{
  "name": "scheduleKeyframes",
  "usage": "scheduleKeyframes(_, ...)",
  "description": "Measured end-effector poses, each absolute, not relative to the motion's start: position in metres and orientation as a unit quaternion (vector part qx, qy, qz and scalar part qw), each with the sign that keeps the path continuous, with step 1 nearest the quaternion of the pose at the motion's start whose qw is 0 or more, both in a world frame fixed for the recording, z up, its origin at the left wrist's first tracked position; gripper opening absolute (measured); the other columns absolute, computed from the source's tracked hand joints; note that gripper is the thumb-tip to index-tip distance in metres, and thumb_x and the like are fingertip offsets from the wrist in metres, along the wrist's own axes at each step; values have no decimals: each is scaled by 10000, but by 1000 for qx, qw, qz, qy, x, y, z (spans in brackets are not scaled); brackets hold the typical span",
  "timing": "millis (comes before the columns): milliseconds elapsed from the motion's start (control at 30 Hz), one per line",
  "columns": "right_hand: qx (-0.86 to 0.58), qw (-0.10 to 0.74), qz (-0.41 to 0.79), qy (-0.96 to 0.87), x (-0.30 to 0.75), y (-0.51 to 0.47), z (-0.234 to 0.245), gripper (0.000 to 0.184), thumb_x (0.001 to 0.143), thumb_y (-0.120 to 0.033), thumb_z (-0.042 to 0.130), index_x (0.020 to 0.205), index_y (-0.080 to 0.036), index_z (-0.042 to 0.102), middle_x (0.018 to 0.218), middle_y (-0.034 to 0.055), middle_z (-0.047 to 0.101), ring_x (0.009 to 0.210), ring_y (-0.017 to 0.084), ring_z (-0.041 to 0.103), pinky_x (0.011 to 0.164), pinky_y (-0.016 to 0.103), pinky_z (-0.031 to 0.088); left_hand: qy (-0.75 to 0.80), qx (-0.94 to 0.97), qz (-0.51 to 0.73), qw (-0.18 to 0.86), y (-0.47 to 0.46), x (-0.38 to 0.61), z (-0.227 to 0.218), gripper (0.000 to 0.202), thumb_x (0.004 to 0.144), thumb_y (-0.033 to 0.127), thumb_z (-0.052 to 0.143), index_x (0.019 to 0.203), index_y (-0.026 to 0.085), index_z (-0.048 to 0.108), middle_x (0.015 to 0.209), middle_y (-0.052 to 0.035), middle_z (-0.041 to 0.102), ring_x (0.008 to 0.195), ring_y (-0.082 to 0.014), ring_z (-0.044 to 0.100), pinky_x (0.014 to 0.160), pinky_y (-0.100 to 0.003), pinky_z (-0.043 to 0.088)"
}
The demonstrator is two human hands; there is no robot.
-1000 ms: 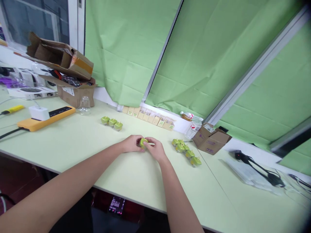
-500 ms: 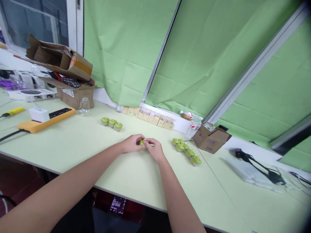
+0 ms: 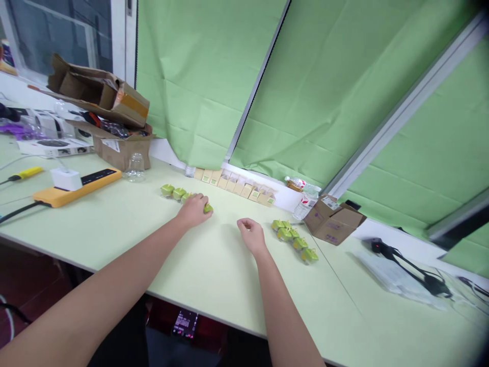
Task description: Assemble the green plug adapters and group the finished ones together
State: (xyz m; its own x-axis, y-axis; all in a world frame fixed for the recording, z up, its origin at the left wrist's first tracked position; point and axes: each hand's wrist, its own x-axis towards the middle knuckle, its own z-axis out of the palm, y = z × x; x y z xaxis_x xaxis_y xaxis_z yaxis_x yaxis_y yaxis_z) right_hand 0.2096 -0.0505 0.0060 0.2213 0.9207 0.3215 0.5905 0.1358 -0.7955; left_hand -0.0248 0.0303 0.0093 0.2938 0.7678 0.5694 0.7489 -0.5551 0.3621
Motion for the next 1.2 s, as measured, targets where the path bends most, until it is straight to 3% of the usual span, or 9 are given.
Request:
scheduleKeyframes(100,-639,451,161,-602,208,-53,10,256,790,-422,558,793,-203,691,836,28,709,804,195,627,787,314,470,513,765,379,-87,38,-31,7,189,783,325,574,868,171,643,1083,-151,596,1084,-345,468,897,-490,329)
scheduleKeyframes(267,-704,432,31,-562,229,-57,26,269,804,-374,506,830,-190,701,883,80,704,816,229,631,808,345,468,539,740,384,-119,42,-33,0,239,806,331,557,947,159,646,1175,-175,568,1113,-357,442,934,-534,278)
scheduleKeyframes(433,-852,422,-174,-256,302,-87,42,474,782,-382,540,1190,-155,619,1259,247,545,1161,389,495,931,515,403,517,737,422,-105,35,-24,2,387,778,407,620,1081,169,584,1303,-189,508,1198,-369,413,1014,-562,233)
scheduleKeyframes(533,-921,372,-47,-105,343,-109,38,573,781,-435,539,1272,-140,552,1346,297,457,1220,451,451,847,563,426,440,781,435,-84,24,-14,7,382,819,395,593,1136,186,553,1317,-162,507,1225,-334,422,1038,-529,247)
scheduleKeyframes(633,-925,357,23,-127,360,-121,32,447,775,-329,529,1164,-128,620,1175,282,594,1111,453,561,793,563,437,373,825,421,-54,12,-4,10,301,845,350,567,1105,200,559,1295,-131,526,1223,-309,440,1031,-504,280)
scheduleKeyframes(767,-913,340,46,-223,347,-113,38,378,721,-259,564,1067,-152,671,1123,279,634,1081,461,586,774,571,443,303,871,385,22,-2,6,10,248,850,333,568,1065,209,571,1257,-103,554,1215,-290,458,1016,-471,333)
scheduleKeyframes(933,-802,339,150,-468,273,-82,38,144,676,-340,685,761,-230,721,888,65,733,909,261,671,839,385,496,250,879,343,218,-18,15,6,545,789,475,659,1251,229,507,1280,-106,563,1187,-268,525,962,-388,429)
scheduleKeyframes(1033,-623,369,267,-636,218,-69,28,244,687,-413,712,789,-192,708,834,48,730,821,210,670,800,332,508,239,856,324,323,-21,19,3,765,702,480,746,1354,232,433,1214,-104,619,1063,-256,610,858,-344,480)
scheduleKeyframes(1200,-546,525,288,-586,195,-62,26,313,722,-480,716,754,-185,616,816,39,695,784,179,640,781,339,533,260,836,339,343,-8,20,-6,627,666,468,770,1196,221,545,995,-46,690,856,-216,654,736,-308,496)
